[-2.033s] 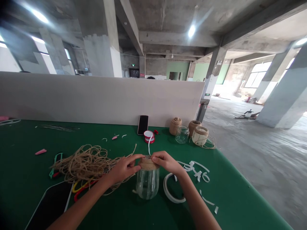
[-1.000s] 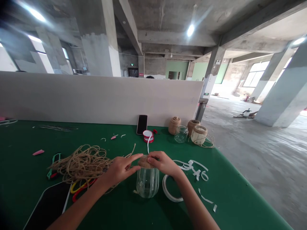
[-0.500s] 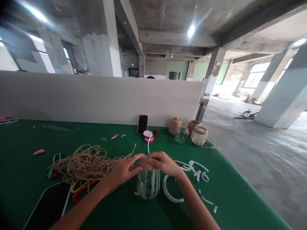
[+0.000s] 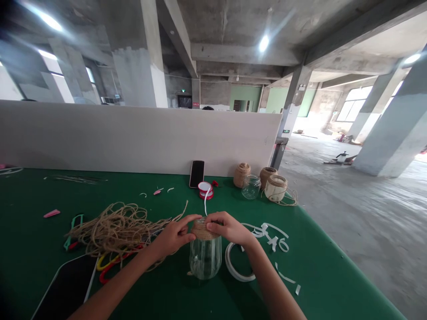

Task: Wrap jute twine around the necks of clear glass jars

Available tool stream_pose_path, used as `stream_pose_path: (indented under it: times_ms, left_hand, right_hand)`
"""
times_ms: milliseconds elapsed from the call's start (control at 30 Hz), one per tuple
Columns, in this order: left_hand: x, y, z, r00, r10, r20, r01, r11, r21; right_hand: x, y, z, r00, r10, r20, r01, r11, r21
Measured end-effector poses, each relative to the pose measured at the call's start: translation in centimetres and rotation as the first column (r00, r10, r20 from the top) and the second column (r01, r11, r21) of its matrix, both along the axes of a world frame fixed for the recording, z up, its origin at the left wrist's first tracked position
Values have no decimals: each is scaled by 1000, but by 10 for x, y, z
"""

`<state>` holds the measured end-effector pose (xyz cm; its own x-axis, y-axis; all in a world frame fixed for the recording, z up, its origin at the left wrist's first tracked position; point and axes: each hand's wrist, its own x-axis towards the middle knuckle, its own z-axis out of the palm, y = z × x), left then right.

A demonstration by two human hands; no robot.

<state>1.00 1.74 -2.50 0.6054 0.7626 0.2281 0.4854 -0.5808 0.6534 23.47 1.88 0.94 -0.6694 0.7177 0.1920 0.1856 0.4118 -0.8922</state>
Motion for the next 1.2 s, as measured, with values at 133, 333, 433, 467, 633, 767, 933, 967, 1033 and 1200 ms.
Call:
stream_pose_path:
  times_ms: [133, 333, 433, 467, 633, 767, 933, 967, 1033, 1200]
  left_hand:
    - [-2, 2, -1, 999, -32, 11, 32, 999, 3]
    - [-4, -2, 7, 999, 4, 39, -3, 999, -36]
    - [0, -8, 10, 998, -6, 59, 8, 999, -35]
    - [2, -11, 10, 998, -8, 64, 10, 999, -31]
    - [9, -17, 10, 998, 33, 54, -32, 999, -24]
    - [8, -18, 13, 999, 12, 37, -11, 1000, -26]
    - [1, -17, 19, 999, -30, 37, 31, 999, -16]
    - [-1, -16, 20, 999, -24, 37, 24, 1000, -12]
    - [-4, -13, 20, 999, -16, 29, 17, 1000, -7]
    - [-7, -5, 16, 1000, 3, 11, -3, 1000, -22]
  right_hand:
    - [2, 1, -3, 998, 43, -38, -44, 999, -23]
    - [3, 2, -3, 998, 47, -52, -50, 997, -54]
    - [1, 1, 0, 999, 27, -25, -27, 1000, -15]
    - [0, 0, 1, 1000, 18, -2, -18, 1000, 11]
    - [-8, -9, 9, 985, -78, 156, 52, 986, 160]
    - [-9, -11, 11, 980, -81, 181, 39, 974, 225]
    - [1, -3, 6, 996, -53, 78, 37, 982, 187]
    - [3, -2, 6, 996, -51, 68, 39, 985, 167]
    - [5, 0, 4, 997, -51, 62, 42, 990, 137]
    - [8, 2, 2, 998, -48, 29, 45, 996, 74]
